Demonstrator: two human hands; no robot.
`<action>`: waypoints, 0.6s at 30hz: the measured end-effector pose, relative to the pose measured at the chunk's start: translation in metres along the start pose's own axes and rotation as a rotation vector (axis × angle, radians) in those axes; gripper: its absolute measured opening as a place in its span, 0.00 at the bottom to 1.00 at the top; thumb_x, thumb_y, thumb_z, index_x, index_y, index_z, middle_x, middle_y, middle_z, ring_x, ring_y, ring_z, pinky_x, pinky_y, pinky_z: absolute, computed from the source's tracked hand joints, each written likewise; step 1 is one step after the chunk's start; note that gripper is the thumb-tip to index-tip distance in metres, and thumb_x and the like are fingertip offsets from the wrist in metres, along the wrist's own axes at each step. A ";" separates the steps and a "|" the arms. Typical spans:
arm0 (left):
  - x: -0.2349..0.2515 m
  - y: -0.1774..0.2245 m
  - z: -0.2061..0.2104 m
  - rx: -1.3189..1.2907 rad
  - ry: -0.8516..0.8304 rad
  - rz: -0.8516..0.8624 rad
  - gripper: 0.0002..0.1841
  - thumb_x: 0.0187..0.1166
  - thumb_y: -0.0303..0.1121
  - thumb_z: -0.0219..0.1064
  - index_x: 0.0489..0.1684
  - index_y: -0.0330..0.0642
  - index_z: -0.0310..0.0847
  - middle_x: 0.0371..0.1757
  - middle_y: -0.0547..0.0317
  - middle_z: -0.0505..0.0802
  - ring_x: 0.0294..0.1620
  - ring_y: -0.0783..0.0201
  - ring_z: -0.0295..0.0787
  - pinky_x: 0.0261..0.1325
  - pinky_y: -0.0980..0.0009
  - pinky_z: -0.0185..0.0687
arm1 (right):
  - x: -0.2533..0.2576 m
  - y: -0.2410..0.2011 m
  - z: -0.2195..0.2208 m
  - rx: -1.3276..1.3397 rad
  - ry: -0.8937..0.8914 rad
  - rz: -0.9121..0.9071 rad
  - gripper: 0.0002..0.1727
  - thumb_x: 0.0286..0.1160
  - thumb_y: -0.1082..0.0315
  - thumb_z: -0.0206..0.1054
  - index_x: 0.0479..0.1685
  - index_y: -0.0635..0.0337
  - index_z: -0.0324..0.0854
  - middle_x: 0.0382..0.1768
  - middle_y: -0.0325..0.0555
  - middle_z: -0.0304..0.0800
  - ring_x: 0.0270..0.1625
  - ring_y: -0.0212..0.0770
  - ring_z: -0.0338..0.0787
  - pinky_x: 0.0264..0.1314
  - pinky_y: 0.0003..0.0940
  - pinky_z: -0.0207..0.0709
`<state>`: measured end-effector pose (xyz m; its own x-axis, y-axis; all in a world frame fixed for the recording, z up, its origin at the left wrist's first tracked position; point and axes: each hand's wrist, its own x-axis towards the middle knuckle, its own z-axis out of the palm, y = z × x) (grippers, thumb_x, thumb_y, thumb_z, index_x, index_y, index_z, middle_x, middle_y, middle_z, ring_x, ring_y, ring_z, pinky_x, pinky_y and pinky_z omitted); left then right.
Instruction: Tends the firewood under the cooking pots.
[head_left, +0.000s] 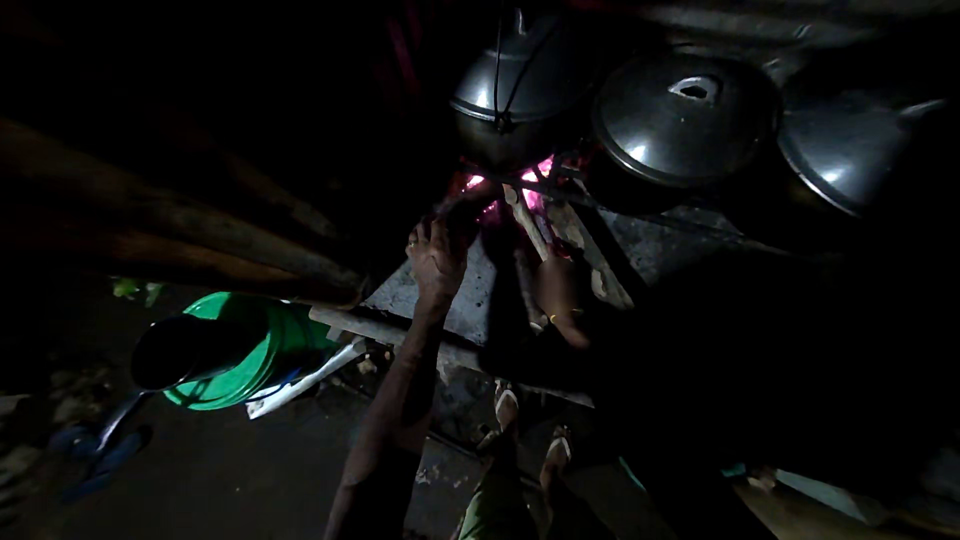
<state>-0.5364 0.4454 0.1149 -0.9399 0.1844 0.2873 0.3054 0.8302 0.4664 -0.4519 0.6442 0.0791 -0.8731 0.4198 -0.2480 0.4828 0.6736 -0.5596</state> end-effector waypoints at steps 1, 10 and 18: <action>0.006 -0.001 -0.002 0.015 -0.032 -0.018 0.27 0.82 0.43 0.68 0.76 0.36 0.76 0.78 0.33 0.79 0.78 0.31 0.74 0.74 0.33 0.69 | 0.001 0.000 0.000 -0.012 -0.006 0.006 0.31 0.91 0.69 0.51 0.94 0.56 0.55 0.70 0.69 0.83 0.75 0.67 0.82 0.81 0.57 0.71; 0.024 -0.019 0.014 0.072 -0.069 -0.067 0.26 0.78 0.41 0.72 0.73 0.38 0.81 0.78 0.36 0.80 0.79 0.33 0.74 0.76 0.34 0.65 | -0.002 -0.001 0.002 0.029 0.095 -0.023 0.30 0.91 0.69 0.53 0.92 0.59 0.59 0.59 0.71 0.89 0.63 0.69 0.89 0.73 0.58 0.77; 0.027 -0.015 0.012 0.096 -0.115 -0.078 0.27 0.77 0.39 0.72 0.75 0.39 0.80 0.76 0.37 0.83 0.78 0.34 0.75 0.77 0.34 0.65 | -0.002 -0.008 -0.003 -0.010 -0.048 0.043 0.33 0.93 0.69 0.50 0.96 0.56 0.46 0.77 0.71 0.77 0.76 0.68 0.81 0.80 0.56 0.72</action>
<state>-0.5683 0.4438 0.1057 -0.9731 0.1717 0.1535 0.2201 0.8897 0.4001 -0.4539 0.6398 0.0867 -0.8538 0.4187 -0.3094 0.5202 0.6619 -0.5398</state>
